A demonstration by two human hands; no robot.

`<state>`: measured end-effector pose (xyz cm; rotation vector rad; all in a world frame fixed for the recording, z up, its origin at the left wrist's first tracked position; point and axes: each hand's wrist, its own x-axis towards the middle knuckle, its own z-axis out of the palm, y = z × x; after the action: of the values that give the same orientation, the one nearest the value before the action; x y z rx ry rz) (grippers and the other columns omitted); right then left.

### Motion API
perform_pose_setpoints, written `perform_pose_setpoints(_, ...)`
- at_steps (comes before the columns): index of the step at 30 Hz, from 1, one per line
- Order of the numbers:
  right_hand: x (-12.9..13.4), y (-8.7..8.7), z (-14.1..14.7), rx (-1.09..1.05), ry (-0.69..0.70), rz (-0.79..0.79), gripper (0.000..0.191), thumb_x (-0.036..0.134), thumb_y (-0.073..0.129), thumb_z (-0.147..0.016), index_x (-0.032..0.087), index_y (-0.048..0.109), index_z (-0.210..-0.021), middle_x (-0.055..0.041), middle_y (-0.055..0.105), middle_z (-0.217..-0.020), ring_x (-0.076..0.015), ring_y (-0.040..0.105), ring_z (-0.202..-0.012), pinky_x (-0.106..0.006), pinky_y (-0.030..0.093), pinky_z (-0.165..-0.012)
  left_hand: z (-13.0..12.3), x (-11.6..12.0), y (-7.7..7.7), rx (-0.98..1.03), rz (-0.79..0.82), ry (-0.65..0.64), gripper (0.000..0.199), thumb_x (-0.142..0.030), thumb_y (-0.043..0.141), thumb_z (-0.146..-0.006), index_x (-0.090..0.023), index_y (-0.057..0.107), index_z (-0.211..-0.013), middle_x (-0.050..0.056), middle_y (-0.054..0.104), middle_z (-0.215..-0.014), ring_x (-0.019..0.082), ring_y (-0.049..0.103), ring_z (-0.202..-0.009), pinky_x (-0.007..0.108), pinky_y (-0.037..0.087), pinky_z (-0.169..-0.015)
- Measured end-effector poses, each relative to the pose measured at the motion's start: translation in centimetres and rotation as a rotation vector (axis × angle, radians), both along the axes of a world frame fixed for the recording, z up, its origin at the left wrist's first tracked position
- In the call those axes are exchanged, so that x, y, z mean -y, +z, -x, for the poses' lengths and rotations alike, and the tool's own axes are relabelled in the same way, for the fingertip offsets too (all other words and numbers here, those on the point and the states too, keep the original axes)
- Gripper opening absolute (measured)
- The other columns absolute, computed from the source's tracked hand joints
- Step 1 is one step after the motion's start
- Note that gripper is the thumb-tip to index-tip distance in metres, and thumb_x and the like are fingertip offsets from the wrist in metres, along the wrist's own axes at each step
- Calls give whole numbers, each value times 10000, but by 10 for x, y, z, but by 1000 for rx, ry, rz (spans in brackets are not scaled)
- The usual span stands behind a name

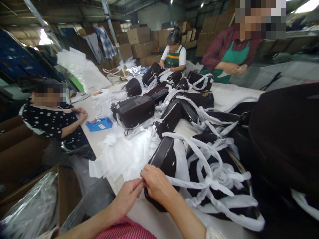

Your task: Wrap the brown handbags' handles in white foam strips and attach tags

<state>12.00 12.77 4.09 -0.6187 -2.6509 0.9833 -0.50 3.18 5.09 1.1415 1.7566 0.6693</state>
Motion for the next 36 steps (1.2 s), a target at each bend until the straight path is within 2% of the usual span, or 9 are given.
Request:
perform_pose_setpoints(5,-9,7,4,31,126,-1,216,-3,510,-722,205,534,-776,-9,569,-845,-167,539,-800,-271,410,-686,2,4,-5,25,-31,16,299,-359,377,-874,-163,572,-760,-3,531,-680,144,455,-656,263,320,-639)
perform_pose_setpoints(9,-12,13,-2,-38,186,87,210,61,575,-774,204,548,-926,-27,597,-963,-167,576,-891,-275,457,-779,4,5,-12,71,6,68,296,-363,374,-859,-178,493,-660,-25,446,-605,131,410,-598,258,291,-579)
perform_pose_setpoints(14,-2,0,-6,-38,198,-193,86,116,545,-866,194,578,-863,-68,618,-1058,-194,585,-973,-352,458,-893,4,4,-10,146,4,73,255,-331,371,-832,-193,438,-628,-42,401,-580,118,385,-570,250,289,-550)
perform_pose_setpoints(18,5,-9,-9,-78,212,-351,157,75,447,-902,177,566,-885,-94,587,-1170,-207,542,-1074,-451,338,-1050,8,2,-6,194,35,38,259,-323,366,-831,-203,401,-604,-50,371,-552,114,362,-546,249,280,-527)
perform_pose_setpoints(20,5,-7,-10,-69,174,-298,151,64,450,-893,173,554,-909,-91,575,-1186,-200,529,-1079,-414,363,-1020,10,2,-5,160,-5,-28,263,-315,361,-850,-192,436,-630,-39,414,-586,118,397,-578,250,305,-563)
perform_pose_setpoints(23,1,1,-6,26,181,-218,136,59,468,-876,171,534,-914,-73,591,-1098,-183,538,-976,-326,426,-840,11,6,-7,60,-55,-126,274,-309,350,-885,-180,498,-693,-11,509,-665,134,464,-649,258,339,-630)
perform_pose_setpoints(27,-4,11,8,161,248,-300,114,74,475,-859,181,514,-872,-56,600,-931,-196,528,-855,-324,363,-708,13,12,-14,-75,-92,-136,265,-304,353,-899,-172,544,-772,47,623,-798,164,538,-737,273,369,-699)
perform_pose_setpoints(32,-5,8,19,190,154,-197,241,83,541,-778,178,516,-998,-57,624,-910,-205,544,-833,-324,331,-673,17,13,-24,-309,-45,-171,319,-277,292,-911,-173,568,-789,84,645,-789,194,575,-737,295,364,-689)
perform_pose_setpoints(36,-6,6,14,87,203,-16,498,24,518,-737,199,458,-1199,-37,667,-1022,-211,532,-971,-330,357,-794,17,9,-23,-266,-31,-123,293,-248,319,-887,-183,561,-735,58,643,-738,174,577,-692,272,360,-653)
